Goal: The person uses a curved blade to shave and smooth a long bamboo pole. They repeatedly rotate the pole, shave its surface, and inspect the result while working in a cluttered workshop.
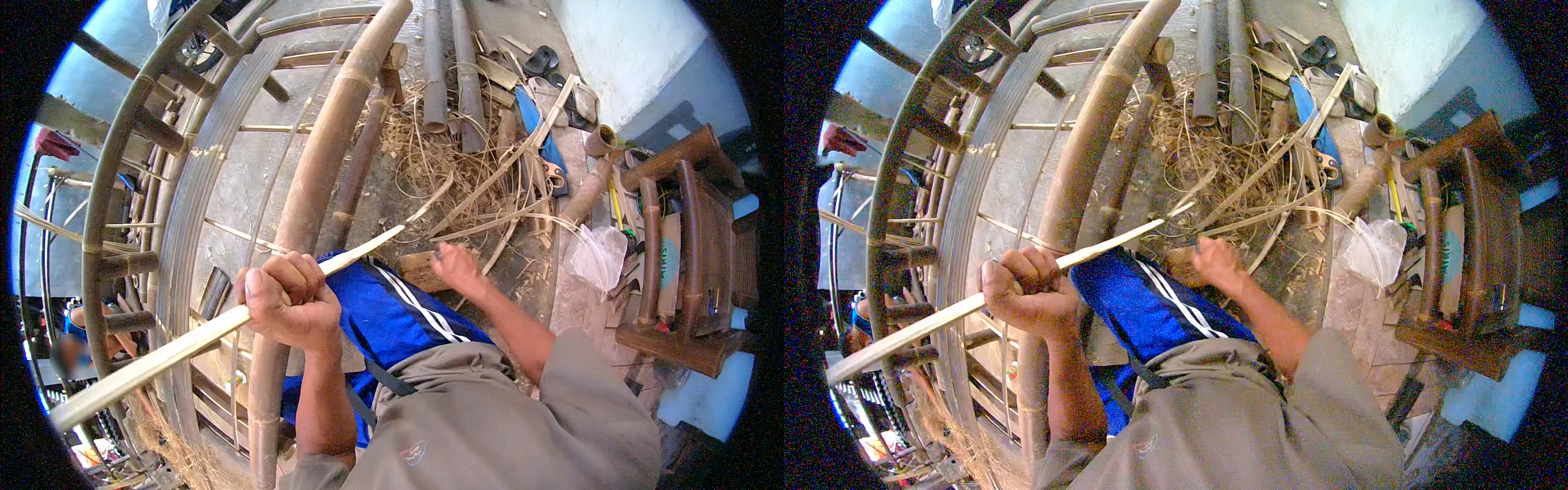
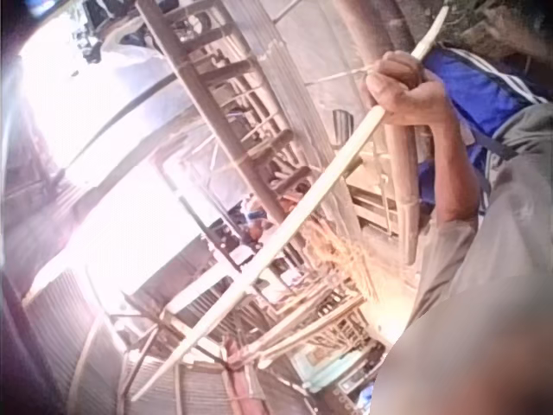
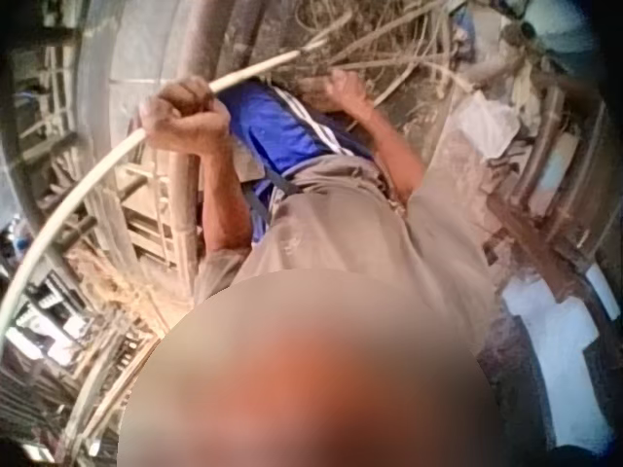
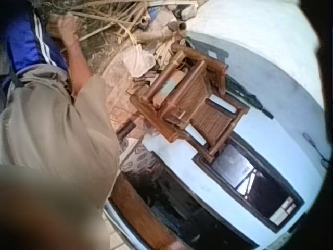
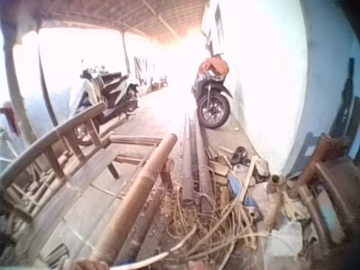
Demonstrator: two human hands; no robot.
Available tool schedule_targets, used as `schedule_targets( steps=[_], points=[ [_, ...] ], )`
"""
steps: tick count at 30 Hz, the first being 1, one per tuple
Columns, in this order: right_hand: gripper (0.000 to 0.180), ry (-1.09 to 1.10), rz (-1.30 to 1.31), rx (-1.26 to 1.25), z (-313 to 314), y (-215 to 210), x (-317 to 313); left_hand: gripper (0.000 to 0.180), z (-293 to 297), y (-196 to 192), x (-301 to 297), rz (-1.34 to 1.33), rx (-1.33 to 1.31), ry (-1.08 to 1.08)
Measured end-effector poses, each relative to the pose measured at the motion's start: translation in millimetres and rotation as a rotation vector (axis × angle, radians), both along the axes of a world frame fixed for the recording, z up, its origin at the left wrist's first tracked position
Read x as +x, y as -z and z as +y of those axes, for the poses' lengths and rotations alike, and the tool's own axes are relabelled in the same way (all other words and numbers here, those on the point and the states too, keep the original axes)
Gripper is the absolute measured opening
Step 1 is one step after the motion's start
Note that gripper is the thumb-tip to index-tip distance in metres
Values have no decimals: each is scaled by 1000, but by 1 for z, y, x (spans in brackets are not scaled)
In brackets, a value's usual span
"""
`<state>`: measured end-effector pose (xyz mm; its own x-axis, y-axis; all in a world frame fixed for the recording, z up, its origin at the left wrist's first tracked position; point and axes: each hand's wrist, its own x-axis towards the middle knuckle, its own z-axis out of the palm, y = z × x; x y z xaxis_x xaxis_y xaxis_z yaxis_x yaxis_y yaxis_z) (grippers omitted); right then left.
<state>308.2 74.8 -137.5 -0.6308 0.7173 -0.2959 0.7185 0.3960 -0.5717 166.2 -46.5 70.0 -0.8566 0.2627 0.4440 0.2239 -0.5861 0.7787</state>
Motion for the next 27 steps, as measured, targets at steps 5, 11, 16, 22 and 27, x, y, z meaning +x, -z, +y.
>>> schedule_targets(
  steps=[5, 11, 16, 22, 27],
  points=[
    [31, -147, 175, 51, 8, 34, 5, 35, 3, -3, 3, -46, -58, -78],
    [28, -7, 35, 165, 13, 51, 15, 38, 6, -8, -6, -25, -11, -133],
    [30, -251, 353, 100, 1, 53, 23, 41, 7, -28, 4, -70, -86, -225],
    [33, -31, 125, 40, 7, 64, 41, 51, -12, -64, -9, -144, -46, -201],
    [25, -111, 230, 149, 12, 71, 47, 51, -20, -91, -14, -63, -19, -227]
  ],
)
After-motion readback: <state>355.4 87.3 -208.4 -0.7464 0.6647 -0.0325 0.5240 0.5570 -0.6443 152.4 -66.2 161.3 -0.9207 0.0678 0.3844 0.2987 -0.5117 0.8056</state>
